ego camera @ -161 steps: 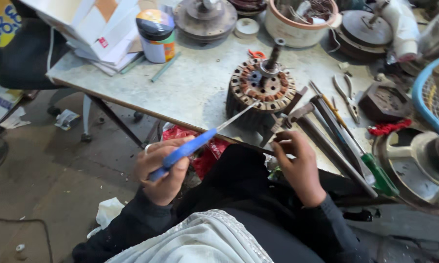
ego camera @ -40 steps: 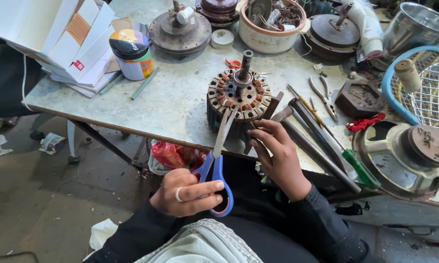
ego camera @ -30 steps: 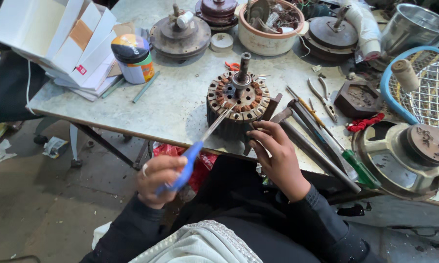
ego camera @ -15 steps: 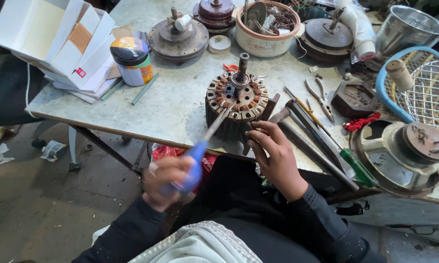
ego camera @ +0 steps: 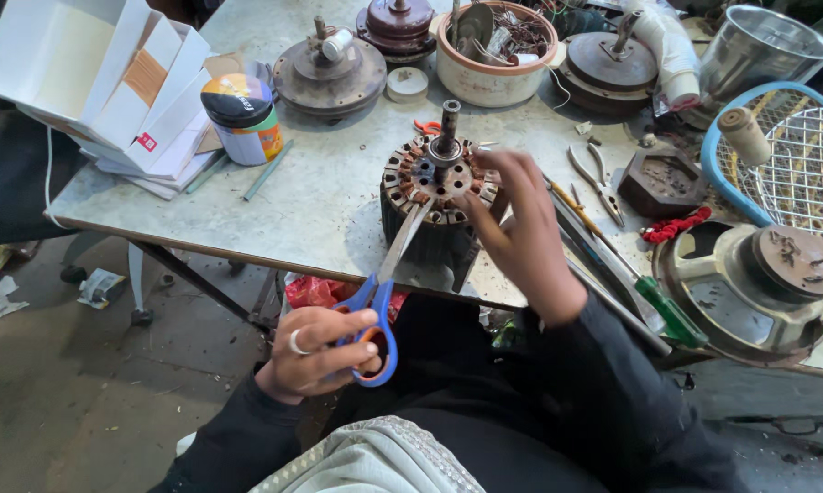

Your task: The person uses a hammer and a screwdriver to remove copper windings from a motor stator. They repeatedly strike the windings with the hammer and pry them out with the screwdriver, placing the removed pieces on the table.

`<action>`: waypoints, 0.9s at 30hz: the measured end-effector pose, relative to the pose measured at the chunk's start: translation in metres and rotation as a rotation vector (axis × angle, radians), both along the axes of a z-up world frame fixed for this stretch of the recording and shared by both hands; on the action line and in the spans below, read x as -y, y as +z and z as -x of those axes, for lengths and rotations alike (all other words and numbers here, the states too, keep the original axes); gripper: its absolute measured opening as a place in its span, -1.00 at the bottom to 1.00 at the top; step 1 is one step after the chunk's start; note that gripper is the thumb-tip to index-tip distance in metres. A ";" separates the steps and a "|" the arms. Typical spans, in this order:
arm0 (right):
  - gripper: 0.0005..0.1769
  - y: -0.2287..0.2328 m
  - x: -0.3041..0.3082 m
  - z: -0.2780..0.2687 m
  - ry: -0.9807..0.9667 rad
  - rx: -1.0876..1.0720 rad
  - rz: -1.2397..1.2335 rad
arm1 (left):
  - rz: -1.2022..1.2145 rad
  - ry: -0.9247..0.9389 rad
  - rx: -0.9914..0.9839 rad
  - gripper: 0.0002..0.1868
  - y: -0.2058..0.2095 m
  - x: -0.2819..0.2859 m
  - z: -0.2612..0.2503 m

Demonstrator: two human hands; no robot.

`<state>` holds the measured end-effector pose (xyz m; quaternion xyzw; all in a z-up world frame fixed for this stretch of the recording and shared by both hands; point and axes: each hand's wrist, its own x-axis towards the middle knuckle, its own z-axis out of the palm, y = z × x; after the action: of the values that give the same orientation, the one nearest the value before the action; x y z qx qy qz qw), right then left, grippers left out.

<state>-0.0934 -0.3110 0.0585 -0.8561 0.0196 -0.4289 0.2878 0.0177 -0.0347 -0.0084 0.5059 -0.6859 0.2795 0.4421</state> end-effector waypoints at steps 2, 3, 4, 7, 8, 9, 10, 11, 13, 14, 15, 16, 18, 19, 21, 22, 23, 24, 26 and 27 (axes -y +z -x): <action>-0.44 0.010 0.007 -0.022 0.069 0.010 -0.047 | 0.036 0.072 -0.013 -0.73 -0.001 -0.001 0.004; -0.41 0.013 0.008 -0.034 0.107 -0.030 -0.137 | 0.054 0.108 -0.018 -0.73 -0.002 -0.002 0.004; -0.38 0.014 0.009 -0.043 0.146 -0.069 -0.227 | 0.038 0.082 -0.033 -0.73 -0.003 -0.003 0.004; -0.56 0.011 0.007 -0.059 -0.037 -0.262 -0.279 | -0.003 0.031 -0.058 -0.73 -0.006 -0.006 -0.001; -0.57 0.009 0.006 -0.061 -0.039 -0.228 -0.253 | -0.011 0.031 -0.053 -0.73 -0.007 -0.007 -0.002; -0.57 0.007 0.005 -0.061 -0.040 -0.194 -0.226 | -0.019 0.030 -0.048 -0.74 -0.008 -0.007 -0.005; -0.57 0.004 0.005 -0.060 -0.043 -0.165 -0.201 | -0.010 0.017 -0.048 -0.74 -0.010 -0.006 -0.006; -0.59 0.003 0.006 -0.060 -0.040 -0.155 -0.179 | -0.001 0.004 -0.048 -0.75 -0.012 -0.004 -0.008; -0.62 0.000 0.006 -0.058 -0.037 -0.138 -0.141 | 0.005 -0.023 -0.072 -0.76 -0.016 -0.002 -0.011; -0.63 0.000 0.006 -0.059 -0.049 -0.141 -0.129 | 0.005 -0.036 -0.092 -0.76 -0.017 -0.001 -0.012; -0.63 0.000 0.006 -0.060 -0.061 -0.144 -0.118 | 0.004 -0.049 -0.113 -0.76 -0.018 0.000 -0.014; -0.63 0.000 0.006 -0.061 -0.070 -0.148 -0.104 | 0.005 -0.054 -0.133 -0.75 -0.019 0.000 -0.015; -0.63 0.001 0.005 -0.061 -0.079 -0.145 -0.108 | 0.009 -0.062 -0.175 -0.74 -0.020 0.000 -0.015; -0.63 0.001 0.005 -0.061 -0.082 -0.144 -0.109 | 0.005 -0.062 -0.181 -0.72 -0.020 0.000 -0.015; -0.61 0.000 0.003 -0.061 -0.076 -0.116 -0.109 | 0.001 -0.055 -0.192 -0.70 -0.021 0.000 -0.014; -0.60 0.000 0.002 -0.061 -0.071 -0.101 -0.109 | 0.010 -0.057 -0.190 -0.69 -0.020 -0.001 -0.014; -0.59 0.000 0.002 -0.062 -0.073 -0.092 -0.104 | 0.020 -0.060 -0.188 -0.69 -0.020 0.000 -0.014; -0.59 0.000 0.002 -0.062 -0.077 -0.081 -0.100 | 0.029 -0.063 -0.185 -0.68 -0.019 0.002 -0.015; -0.58 -0.001 0.003 -0.062 -0.091 -0.088 -0.090 | 0.034 -0.055 -0.170 -0.68 -0.017 0.003 -0.014; -0.59 -0.001 0.003 -0.063 -0.103 -0.106 -0.085 | 0.037 -0.051 -0.163 -0.68 -0.016 0.004 -0.015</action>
<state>-0.0307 -0.3136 0.0575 -0.8625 0.0968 -0.3961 0.2999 0.0322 -0.0388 -0.0244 0.5011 -0.6551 0.2384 0.5128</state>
